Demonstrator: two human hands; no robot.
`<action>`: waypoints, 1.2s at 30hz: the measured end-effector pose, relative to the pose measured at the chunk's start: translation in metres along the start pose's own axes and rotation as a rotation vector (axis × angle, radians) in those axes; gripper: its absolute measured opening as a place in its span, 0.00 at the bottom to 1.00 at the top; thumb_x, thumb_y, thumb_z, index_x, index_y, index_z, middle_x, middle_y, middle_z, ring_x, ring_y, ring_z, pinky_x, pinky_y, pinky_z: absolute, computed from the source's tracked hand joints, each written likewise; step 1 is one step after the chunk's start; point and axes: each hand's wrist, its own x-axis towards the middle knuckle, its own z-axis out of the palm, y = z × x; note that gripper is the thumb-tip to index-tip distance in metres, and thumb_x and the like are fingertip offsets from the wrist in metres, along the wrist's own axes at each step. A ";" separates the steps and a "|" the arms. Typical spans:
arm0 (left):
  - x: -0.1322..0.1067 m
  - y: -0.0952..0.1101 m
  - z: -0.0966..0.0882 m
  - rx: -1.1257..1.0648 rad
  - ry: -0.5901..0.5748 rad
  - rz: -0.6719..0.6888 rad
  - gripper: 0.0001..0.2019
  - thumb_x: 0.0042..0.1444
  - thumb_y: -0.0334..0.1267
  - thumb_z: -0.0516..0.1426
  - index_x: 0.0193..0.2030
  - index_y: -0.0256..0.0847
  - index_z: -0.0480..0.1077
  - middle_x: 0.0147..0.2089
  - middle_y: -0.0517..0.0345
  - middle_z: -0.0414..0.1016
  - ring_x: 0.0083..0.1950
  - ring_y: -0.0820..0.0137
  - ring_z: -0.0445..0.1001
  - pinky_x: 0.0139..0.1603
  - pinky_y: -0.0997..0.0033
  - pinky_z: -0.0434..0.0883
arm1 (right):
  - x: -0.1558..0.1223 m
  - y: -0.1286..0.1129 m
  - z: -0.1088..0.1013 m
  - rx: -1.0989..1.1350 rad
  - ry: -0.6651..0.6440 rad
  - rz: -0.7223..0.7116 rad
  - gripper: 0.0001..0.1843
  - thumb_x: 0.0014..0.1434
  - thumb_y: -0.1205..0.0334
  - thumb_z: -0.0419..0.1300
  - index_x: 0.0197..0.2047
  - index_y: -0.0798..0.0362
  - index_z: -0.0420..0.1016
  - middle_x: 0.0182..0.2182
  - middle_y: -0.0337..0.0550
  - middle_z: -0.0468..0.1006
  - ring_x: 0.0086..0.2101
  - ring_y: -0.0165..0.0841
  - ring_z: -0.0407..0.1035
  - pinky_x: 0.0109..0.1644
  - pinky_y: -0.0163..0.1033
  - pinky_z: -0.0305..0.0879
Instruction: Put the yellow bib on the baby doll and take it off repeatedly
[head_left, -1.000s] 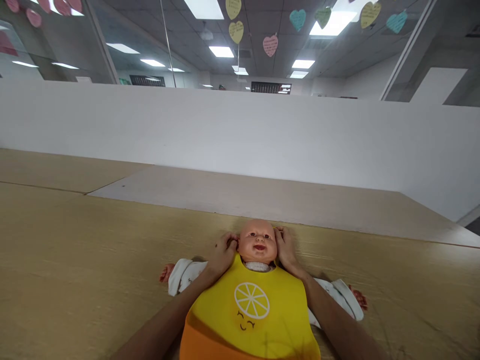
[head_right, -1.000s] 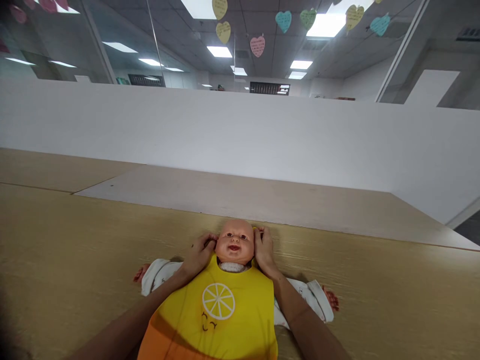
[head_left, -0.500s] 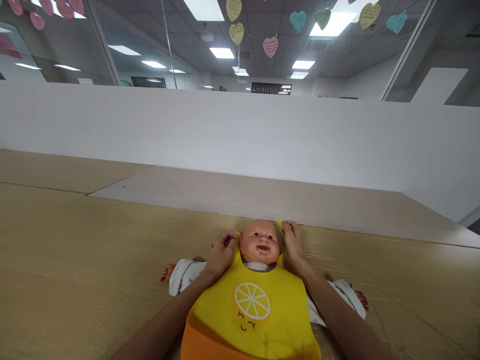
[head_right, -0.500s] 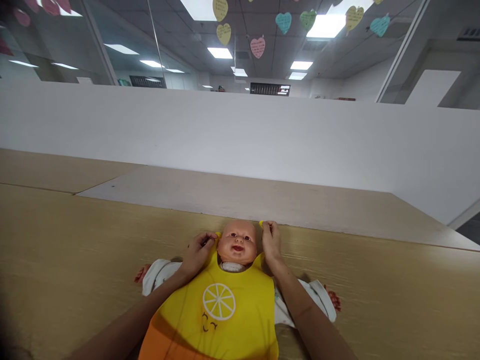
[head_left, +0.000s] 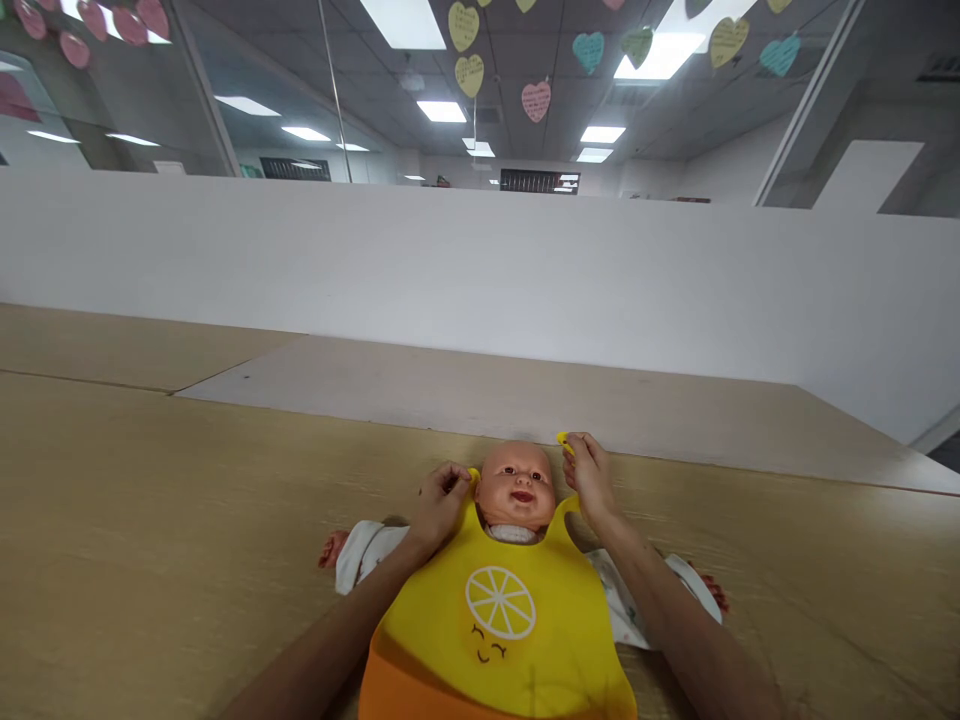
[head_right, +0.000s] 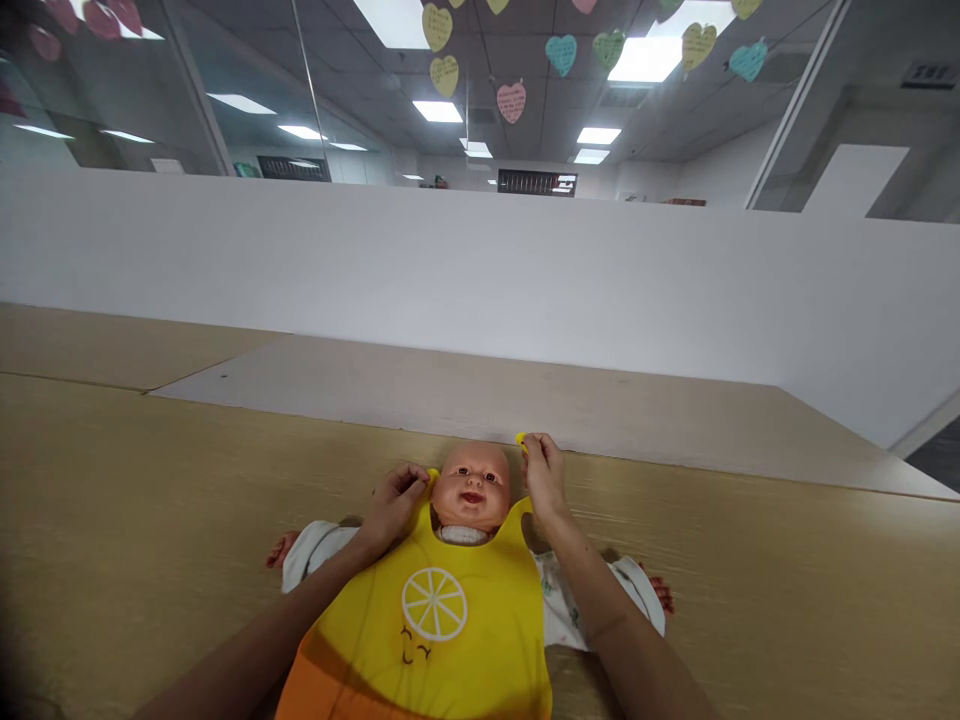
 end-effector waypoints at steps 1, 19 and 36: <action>0.000 0.001 0.000 -0.001 0.001 0.001 0.06 0.44 0.41 0.55 0.24 0.42 0.66 0.24 0.62 0.70 0.29 0.70 0.70 0.34 0.70 0.68 | -0.001 -0.001 0.000 0.006 -0.005 0.004 0.17 0.45 0.48 0.60 0.28 0.52 0.62 0.19 0.29 0.56 0.17 0.21 0.47 0.19 0.28 0.40; -0.003 0.013 -0.002 0.007 0.005 -0.068 0.09 0.41 0.43 0.51 0.19 0.43 0.57 0.19 0.65 0.58 0.24 0.73 0.58 0.28 0.72 0.59 | -0.026 -0.024 0.011 0.021 -0.159 -0.033 0.19 0.47 0.47 0.61 0.25 0.52 0.59 0.18 0.29 0.54 0.17 0.21 0.45 0.19 0.29 0.38; -0.029 0.069 -0.012 -0.281 -0.148 0.075 0.06 0.44 0.38 0.57 0.22 0.41 0.64 0.25 0.60 0.65 0.28 0.71 0.64 0.31 0.71 0.64 | -0.080 -0.039 0.031 -0.433 -0.687 -0.253 0.11 0.49 0.57 0.63 0.30 0.54 0.66 0.26 0.35 0.66 0.26 0.26 0.58 0.29 0.31 0.55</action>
